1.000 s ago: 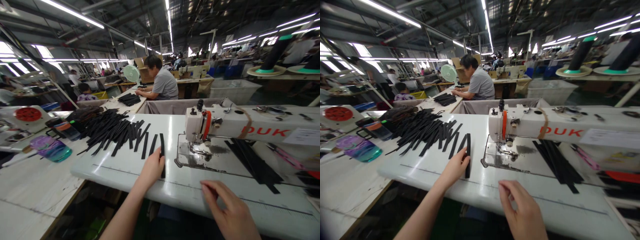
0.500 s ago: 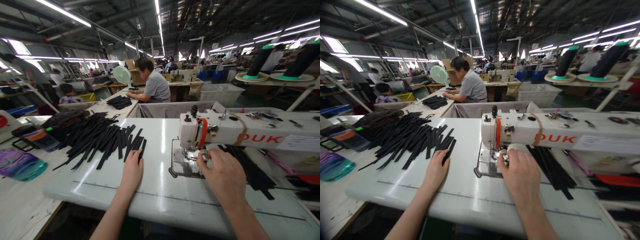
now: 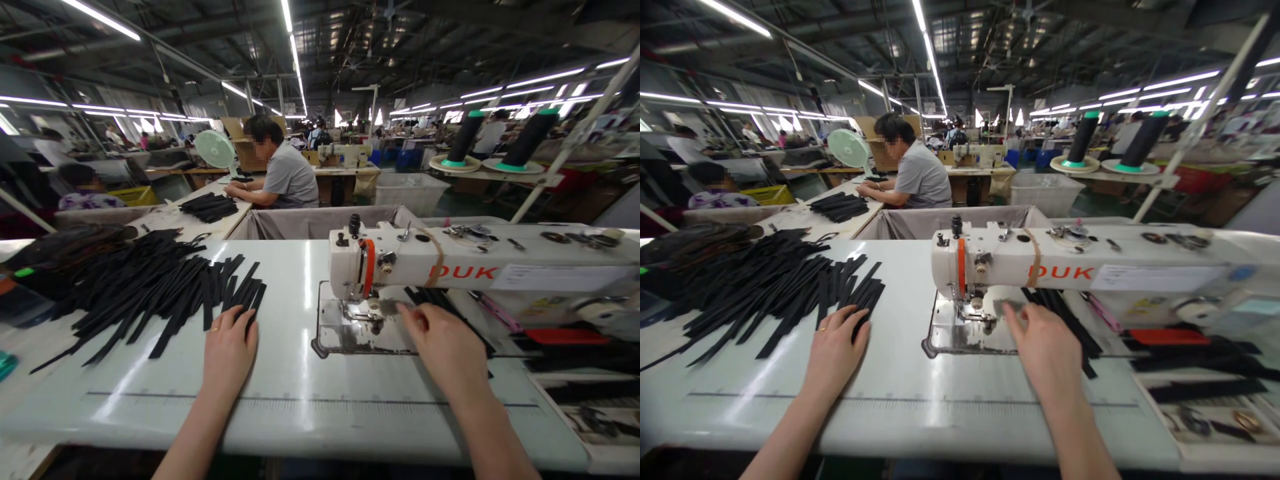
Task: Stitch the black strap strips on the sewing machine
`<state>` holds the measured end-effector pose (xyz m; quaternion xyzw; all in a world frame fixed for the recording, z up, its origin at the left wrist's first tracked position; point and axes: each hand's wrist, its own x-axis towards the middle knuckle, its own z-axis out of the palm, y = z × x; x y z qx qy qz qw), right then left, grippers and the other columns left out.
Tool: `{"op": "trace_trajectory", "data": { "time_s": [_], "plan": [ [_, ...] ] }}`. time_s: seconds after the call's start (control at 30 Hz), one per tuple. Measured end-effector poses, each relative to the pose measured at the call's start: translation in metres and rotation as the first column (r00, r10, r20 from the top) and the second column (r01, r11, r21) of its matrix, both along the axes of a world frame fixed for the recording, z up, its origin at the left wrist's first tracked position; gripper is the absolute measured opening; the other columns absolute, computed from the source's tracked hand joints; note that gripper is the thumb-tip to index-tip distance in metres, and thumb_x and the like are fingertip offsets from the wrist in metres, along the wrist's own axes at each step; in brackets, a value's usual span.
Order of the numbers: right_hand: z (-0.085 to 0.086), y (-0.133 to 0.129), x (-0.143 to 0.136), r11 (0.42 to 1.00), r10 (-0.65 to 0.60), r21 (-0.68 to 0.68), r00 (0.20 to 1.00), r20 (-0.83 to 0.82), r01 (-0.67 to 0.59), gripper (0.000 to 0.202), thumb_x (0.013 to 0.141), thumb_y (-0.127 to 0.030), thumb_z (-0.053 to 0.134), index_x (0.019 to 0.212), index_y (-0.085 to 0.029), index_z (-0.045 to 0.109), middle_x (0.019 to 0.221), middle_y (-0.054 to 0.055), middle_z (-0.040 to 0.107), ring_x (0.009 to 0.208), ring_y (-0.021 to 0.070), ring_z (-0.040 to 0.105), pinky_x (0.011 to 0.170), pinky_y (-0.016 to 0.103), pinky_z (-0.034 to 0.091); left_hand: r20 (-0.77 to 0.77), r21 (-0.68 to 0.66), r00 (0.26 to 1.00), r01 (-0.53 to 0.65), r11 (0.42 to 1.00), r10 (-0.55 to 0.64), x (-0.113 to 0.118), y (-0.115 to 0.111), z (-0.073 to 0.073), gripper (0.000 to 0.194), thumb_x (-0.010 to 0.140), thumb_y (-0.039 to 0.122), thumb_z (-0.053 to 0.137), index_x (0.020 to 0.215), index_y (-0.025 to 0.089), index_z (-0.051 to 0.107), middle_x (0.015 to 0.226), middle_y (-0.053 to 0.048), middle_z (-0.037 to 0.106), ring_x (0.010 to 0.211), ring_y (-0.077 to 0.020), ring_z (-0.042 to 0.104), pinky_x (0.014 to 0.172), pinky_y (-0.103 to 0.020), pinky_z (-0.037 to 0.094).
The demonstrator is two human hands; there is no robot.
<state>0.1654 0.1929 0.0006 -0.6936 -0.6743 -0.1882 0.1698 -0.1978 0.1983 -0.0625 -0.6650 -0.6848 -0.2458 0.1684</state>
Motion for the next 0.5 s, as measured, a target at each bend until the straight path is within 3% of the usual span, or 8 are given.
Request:
{"op": "trace_trajectory", "data": {
  "time_s": [0.07, 0.13, 0.23, 0.3, 0.37, 0.43, 0.5],
  "plan": [
    [-0.007, 0.001, 0.028, 0.990, -0.131, -0.038, 0.990, 0.044, 0.133, 0.026, 0.096, -0.029, 0.048, 0.081, -0.014, 0.063, 0.074, 0.012, 0.064, 0.064, 0.0258, 0.062, 0.052, 0.032, 0.036, -0.002, -0.041, 0.997, -0.075, 0.996, 0.075, -0.005, 0.000, -0.002, 0.033, 0.092, 0.029, 0.046, 0.108, 0.012, 0.070, 0.114, -0.015, 0.063, 0.104, -0.0336, 0.055, 0.091, -0.049, 0.049],
    [-0.016, 0.003, 0.048, 0.982, -0.165, -0.079, 0.984, 0.069, 0.170, 0.022, 0.093, -0.023, 0.049, 0.082, -0.012, 0.065, 0.072, 0.014, 0.063, 0.062, 0.0271, 0.062, 0.051, 0.033, 0.036, 0.020, -0.048, 0.992, -0.126, 0.991, 0.127, -0.004, 0.000, 0.000, 0.034, 0.092, 0.030, 0.047, 0.109, 0.012, 0.069, 0.114, -0.016, 0.063, 0.105, -0.0350, 0.055, 0.090, -0.051, 0.049],
    [-0.025, 0.007, 0.058, 0.976, -0.171, -0.122, 0.982, 0.084, 0.181, 0.026, 0.093, -0.022, 0.048, 0.077, -0.013, 0.066, 0.070, 0.012, 0.062, 0.060, 0.0260, 0.063, 0.050, 0.033, 0.038, 0.086, 0.056, 0.994, -0.066, 0.996, 0.061, 0.012, -0.003, 0.011, 0.034, 0.093, 0.030, 0.047, 0.116, 0.012, 0.065, 0.122, -0.017, 0.058, 0.115, -0.0359, 0.051, 0.096, -0.054, 0.046],
    [-0.028, 0.009, 0.056, 0.973, -0.175, -0.137, 0.980, 0.091, 0.187, 0.028, 0.094, -0.025, 0.047, 0.075, -0.013, 0.065, 0.071, 0.013, 0.062, 0.063, 0.0276, 0.064, 0.049, 0.033, 0.039, 0.148, 0.122, 0.984, 0.080, 0.989, -0.098, 0.034, -0.010, 0.020, 0.031, 0.094, 0.027, 0.047, 0.116, 0.015, 0.064, 0.124, -0.015, 0.057, 0.118, -0.0331, 0.050, 0.101, -0.053, 0.042],
    [-0.026, 0.012, 0.055, 0.972, -0.166, -0.154, 0.981, 0.100, 0.180, 0.030, 0.094, -0.026, 0.048, 0.075, -0.012, 0.065, 0.070, 0.014, 0.062, 0.066, 0.0296, 0.065, 0.049, 0.034, 0.040, 0.248, 0.114, 0.924, 0.271, 0.956, -0.291, 0.062, -0.021, 0.028, 0.026, 0.094, 0.024, 0.047, 0.111, 0.019, 0.065, 0.122, -0.012, 0.059, 0.116, -0.0293, 0.051, 0.102, -0.049, 0.043],
    [-0.021, 0.015, 0.056, 0.970, -0.152, -0.172, 0.983, 0.106, 0.169, 0.030, 0.094, -0.025, 0.048, 0.074, -0.011, 0.065, 0.070, 0.016, 0.062, 0.067, 0.0310, 0.066, 0.050, 0.034, 0.042, 0.407, 0.047, 0.791, 0.482, 0.875, -0.457, 0.094, -0.033, 0.033, 0.024, 0.094, 0.021, 0.047, 0.107, 0.020, 0.067, 0.121, -0.011, 0.060, 0.114, -0.0258, 0.054, 0.099, -0.043, 0.047],
    [-0.016, 0.014, 0.061, 0.970, -0.140, -0.185, 0.984, 0.111, 0.159, 0.027, 0.092, -0.024, 0.050, 0.074, -0.011, 0.065, 0.069, 0.016, 0.063, 0.067, 0.0318, 0.066, 0.052, 0.036, 0.044, 0.590, -0.014, 0.634, 0.627, 0.779, -0.500, 0.124, -0.044, 0.035, 0.024, 0.092, 0.019, 0.048, 0.105, 0.020, 0.068, 0.117, -0.010, 0.061, 0.110, -0.0235, 0.057, 0.095, -0.039, 0.049]
  ]
}}
